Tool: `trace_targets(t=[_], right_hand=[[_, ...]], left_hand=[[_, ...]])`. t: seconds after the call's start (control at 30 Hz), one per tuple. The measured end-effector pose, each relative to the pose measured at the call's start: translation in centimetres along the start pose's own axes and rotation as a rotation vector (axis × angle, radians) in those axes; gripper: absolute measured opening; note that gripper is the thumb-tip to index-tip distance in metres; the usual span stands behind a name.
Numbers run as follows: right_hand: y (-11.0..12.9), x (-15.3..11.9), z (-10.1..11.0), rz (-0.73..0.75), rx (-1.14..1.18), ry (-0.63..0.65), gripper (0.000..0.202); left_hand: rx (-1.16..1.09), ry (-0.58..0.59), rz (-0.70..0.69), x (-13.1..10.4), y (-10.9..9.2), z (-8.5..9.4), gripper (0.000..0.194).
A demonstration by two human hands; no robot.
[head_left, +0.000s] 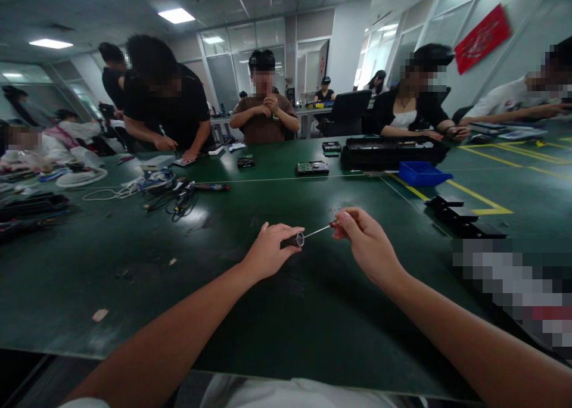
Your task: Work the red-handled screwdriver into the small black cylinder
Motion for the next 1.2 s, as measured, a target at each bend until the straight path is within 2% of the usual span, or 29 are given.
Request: trace_targets(t=[0.13,0.4,0.63,0.77,1.1,1.2], right_hand=[[0.3,-0.3,-0.1,0.101,-0.091,0.030,0.022],[0.2,-0.9,0.0,0.214,-0.190,0.079,0.021],[1.0,-0.8,0.1,0.342,-0.338,-0.003,0.018],[0.8,-0.6,0.2,0.325,-0.351,-0.050,0.019],[0.8,-0.8,0.4,0.305,-0.337,-0.059,0.021],[0.9,-0.8,0.4,0.302,-0.338,-0.058,0.021]], left_hand=[[0.012,0.019,0.012,0.0,-0.1,-0.1,0.043],[0.010,0.045,-0.016,-0.1,-0.2,-0.3,0.050],[-0.007,0.078,-0.029,-0.1,0.2,-0.6,0.049],[-0.011,0.078,-0.022,0.0,0.1,-0.5,0.048],[-0.069,0.074,0.036,-0.1,-0.2,-0.1,0.042],[-0.111,0.041,0.054,0.0,-0.3,0.0,0.038]])
Point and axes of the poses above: each hand's wrist, its own x-axis towards the middle knuckle, its own z-axis out of the back of the hand, y = z × x, the point moved 1 cm from there along x, towards the middle knuckle, and after that the axes turned 12 degrees about -y, right-handed, at the moved point
